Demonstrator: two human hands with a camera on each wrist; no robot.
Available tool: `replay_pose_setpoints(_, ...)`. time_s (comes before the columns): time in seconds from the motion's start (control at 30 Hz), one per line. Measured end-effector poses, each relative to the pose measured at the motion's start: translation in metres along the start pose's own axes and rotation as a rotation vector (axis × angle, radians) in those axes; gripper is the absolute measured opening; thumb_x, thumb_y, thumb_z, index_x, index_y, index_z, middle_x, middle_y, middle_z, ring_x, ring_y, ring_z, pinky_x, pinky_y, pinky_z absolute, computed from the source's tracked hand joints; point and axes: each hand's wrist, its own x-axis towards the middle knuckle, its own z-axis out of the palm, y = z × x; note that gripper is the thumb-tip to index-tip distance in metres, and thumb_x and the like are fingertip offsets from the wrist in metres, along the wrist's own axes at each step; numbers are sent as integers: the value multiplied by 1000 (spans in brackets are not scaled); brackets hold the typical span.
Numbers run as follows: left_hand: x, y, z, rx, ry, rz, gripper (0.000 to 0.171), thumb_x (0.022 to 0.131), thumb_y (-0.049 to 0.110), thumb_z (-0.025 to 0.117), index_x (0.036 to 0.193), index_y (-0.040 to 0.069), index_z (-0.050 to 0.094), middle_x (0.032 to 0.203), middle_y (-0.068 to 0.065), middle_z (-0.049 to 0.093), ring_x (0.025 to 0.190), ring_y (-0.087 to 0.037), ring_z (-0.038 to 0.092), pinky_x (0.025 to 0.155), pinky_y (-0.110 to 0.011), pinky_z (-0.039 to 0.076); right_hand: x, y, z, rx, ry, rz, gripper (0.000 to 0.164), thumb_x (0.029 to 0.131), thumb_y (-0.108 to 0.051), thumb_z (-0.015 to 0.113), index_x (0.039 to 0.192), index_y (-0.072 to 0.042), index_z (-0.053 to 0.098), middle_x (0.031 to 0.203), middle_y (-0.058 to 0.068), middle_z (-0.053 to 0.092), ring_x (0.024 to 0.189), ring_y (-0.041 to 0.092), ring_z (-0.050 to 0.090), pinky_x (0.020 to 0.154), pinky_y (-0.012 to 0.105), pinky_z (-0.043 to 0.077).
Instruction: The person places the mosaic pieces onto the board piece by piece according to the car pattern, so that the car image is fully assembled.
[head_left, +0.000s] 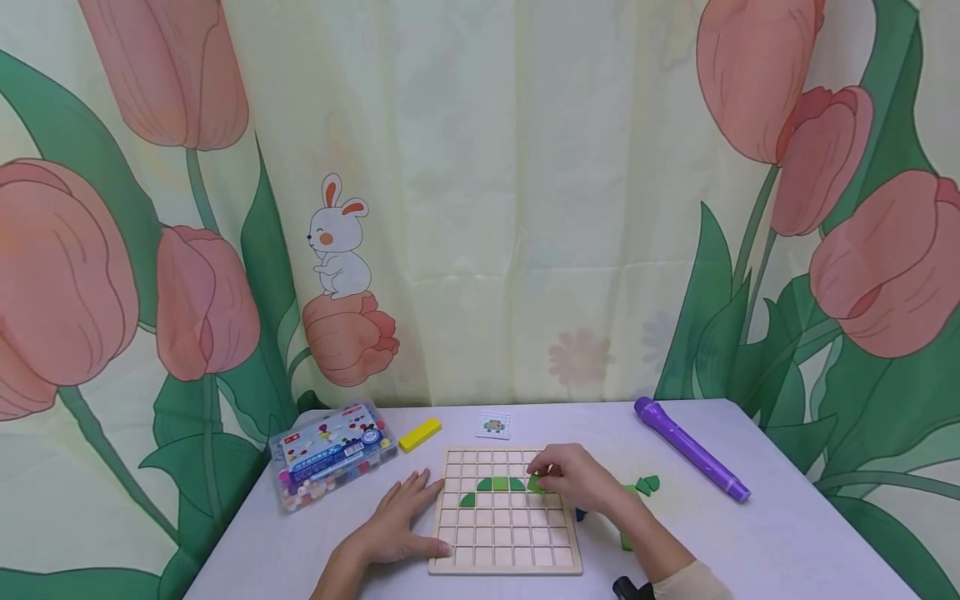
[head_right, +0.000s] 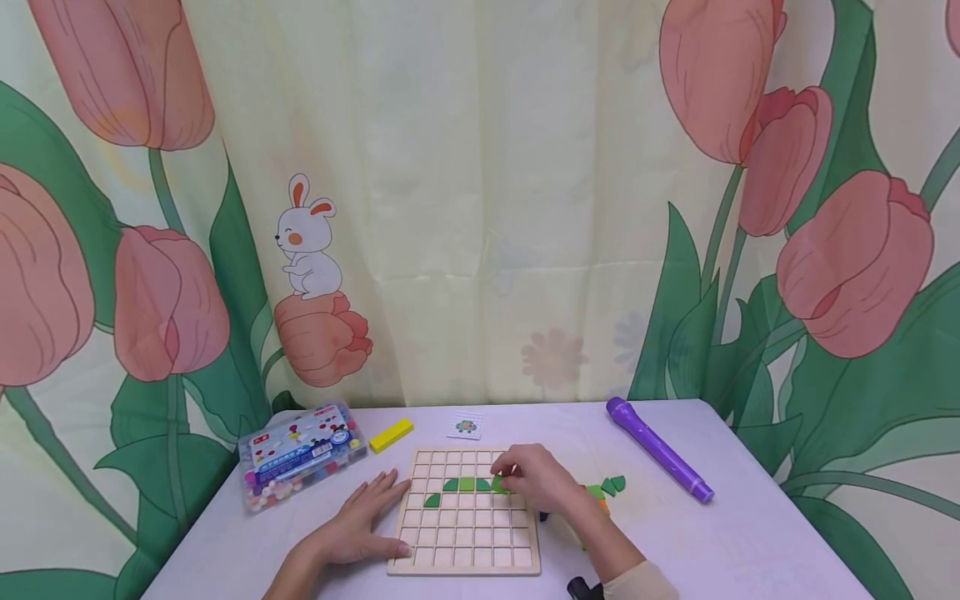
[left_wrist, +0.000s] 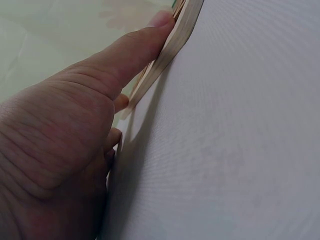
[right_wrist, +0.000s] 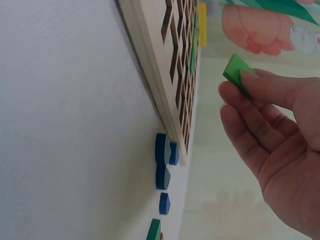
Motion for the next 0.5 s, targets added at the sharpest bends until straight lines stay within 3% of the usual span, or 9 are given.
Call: replay_pose_setpoints(0.5, -1, 0, 0, 3, 4, 15, 107, 77, 69, 80, 162, 22, 38, 173, -17, 20, 161, -43, 10, 128, -68, 2, 27, -20, 20, -84, -51, -24, 21, 94, -1, 73, 113, -8, 78, 101, -2, 74, 85, 6, 60, 77, 23, 55)
